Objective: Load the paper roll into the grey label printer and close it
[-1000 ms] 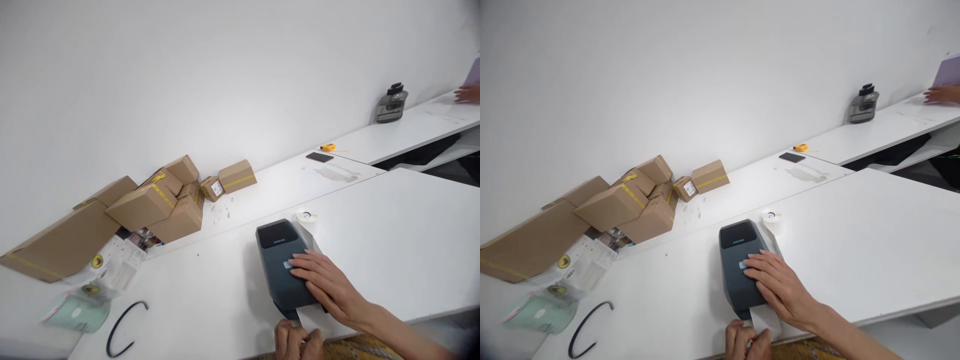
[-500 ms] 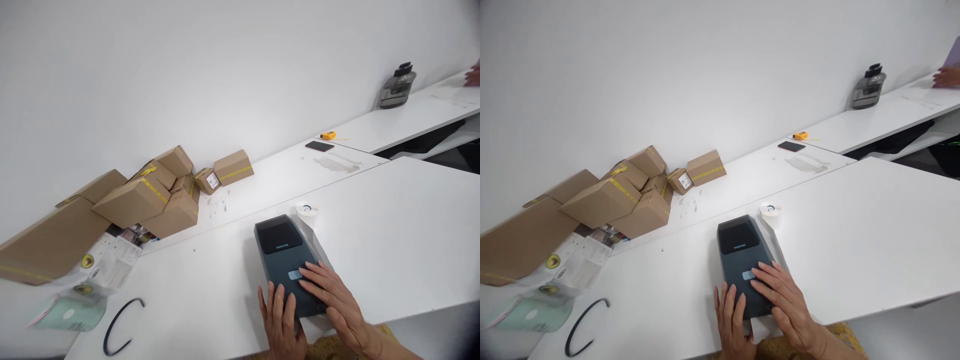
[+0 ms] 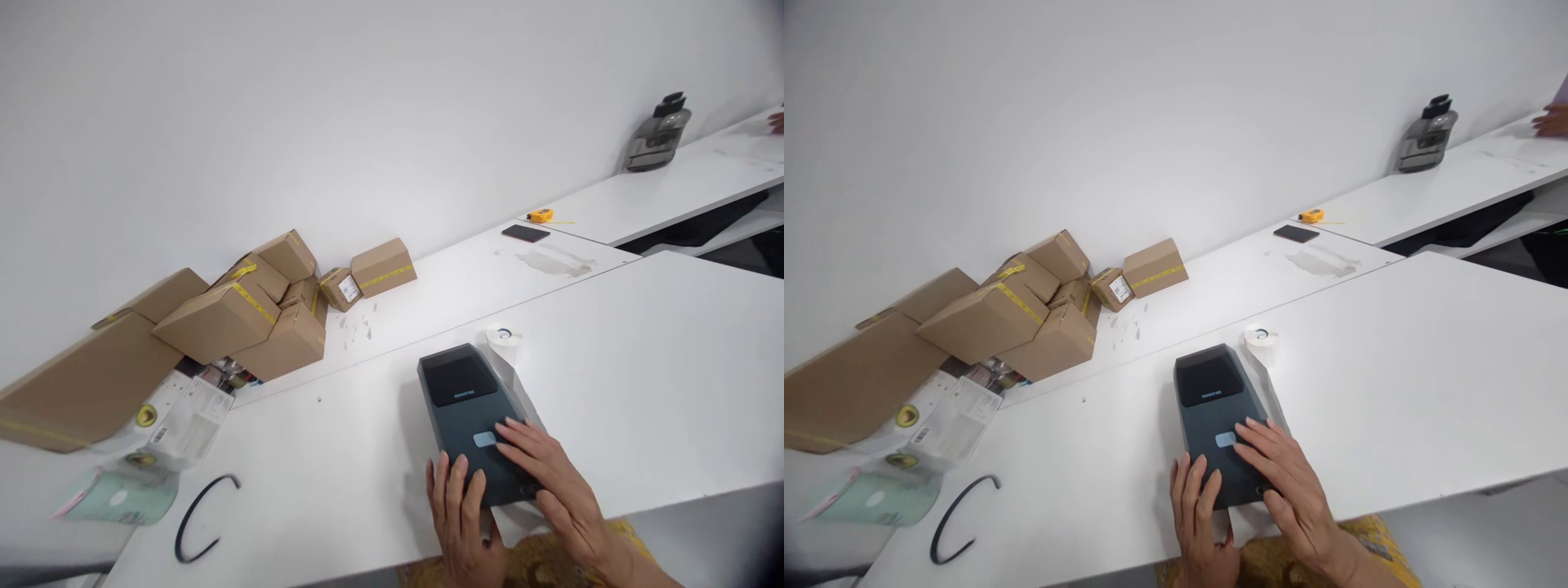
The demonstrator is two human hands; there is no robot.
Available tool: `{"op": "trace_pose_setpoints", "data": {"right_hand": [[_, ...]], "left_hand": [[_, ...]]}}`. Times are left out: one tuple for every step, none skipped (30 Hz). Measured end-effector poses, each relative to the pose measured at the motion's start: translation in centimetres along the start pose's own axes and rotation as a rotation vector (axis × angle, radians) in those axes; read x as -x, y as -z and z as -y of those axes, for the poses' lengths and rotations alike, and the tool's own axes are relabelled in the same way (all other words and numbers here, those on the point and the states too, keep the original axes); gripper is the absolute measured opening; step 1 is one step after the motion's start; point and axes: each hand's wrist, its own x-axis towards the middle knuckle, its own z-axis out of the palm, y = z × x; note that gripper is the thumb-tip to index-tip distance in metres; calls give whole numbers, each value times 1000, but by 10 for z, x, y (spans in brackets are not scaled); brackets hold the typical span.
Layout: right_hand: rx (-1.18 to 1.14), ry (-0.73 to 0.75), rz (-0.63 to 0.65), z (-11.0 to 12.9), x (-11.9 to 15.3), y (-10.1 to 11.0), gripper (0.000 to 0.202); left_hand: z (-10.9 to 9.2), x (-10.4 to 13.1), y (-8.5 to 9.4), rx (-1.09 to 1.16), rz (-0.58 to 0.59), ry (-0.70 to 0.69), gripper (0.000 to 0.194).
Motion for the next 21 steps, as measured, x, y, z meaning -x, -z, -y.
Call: {"op": "trace_pose_setpoints", "data": {"right_hand": [[-17,-84,-17,6,3,3,49],[-28,-162,-43,13,7,6,51],[-32,-220,-69,18,11,8,52],[-27,-250,-87,22,14,11,52],[-18,-259,-97,26,17,13,51],[-5,-263,-100,28,20,16,50],[8,-263,-100,29,21,18,48],[20,-263,-99,29,22,20,47],[29,-262,-94,29,22,21,46],[41,-259,-91,29,21,22,46],[55,-250,-85,29,20,23,45],[73,-235,-77,28,18,24,45],[95,-213,-68,28,15,23,44],[117,-186,-53,28,12,23,43],[141,-155,-37,28,8,22,41],[163,-122,-21,27,4,20,40],[185,-92,-6,26,-2,18,39],[207,-64,6,25,-7,16,39],[230,-42,17,24,-12,14,38],[255,-22,29,22,-17,11,38],[283,0,38,21,-21,10,37]], "left_hand": [[-5,3,4,-19,-21,34,30],[-11,7,6,-32,-53,63,27],[-17,10,8,-37,-91,83,23],[-23,11,10,-33,-119,88,19],[-28,12,10,-22,-125,85,17],[-32,10,10,-5,-120,87,15],[-36,8,10,17,-113,93,16],[-38,4,9,42,-114,98,19],[-40,0,8,68,-125,103,23],[-42,-3,7,92,-139,105,27],[-43,-6,6,111,-156,106,29],[-43,-8,5,127,-173,100,31],[-44,-9,5,139,-182,91,31],[-44,-8,4,148,-189,84,31],[-43,-7,4,156,-190,78,31],[-43,-6,4,166,-194,76,30],[-42,-4,4,176,-193,82,29],[-41,-2,6,186,-190,92,27],[-39,0,7,194,-184,101,26],[-37,2,9,202,-179,106,25],[-35,4,11,204,-170,108,24]]}}
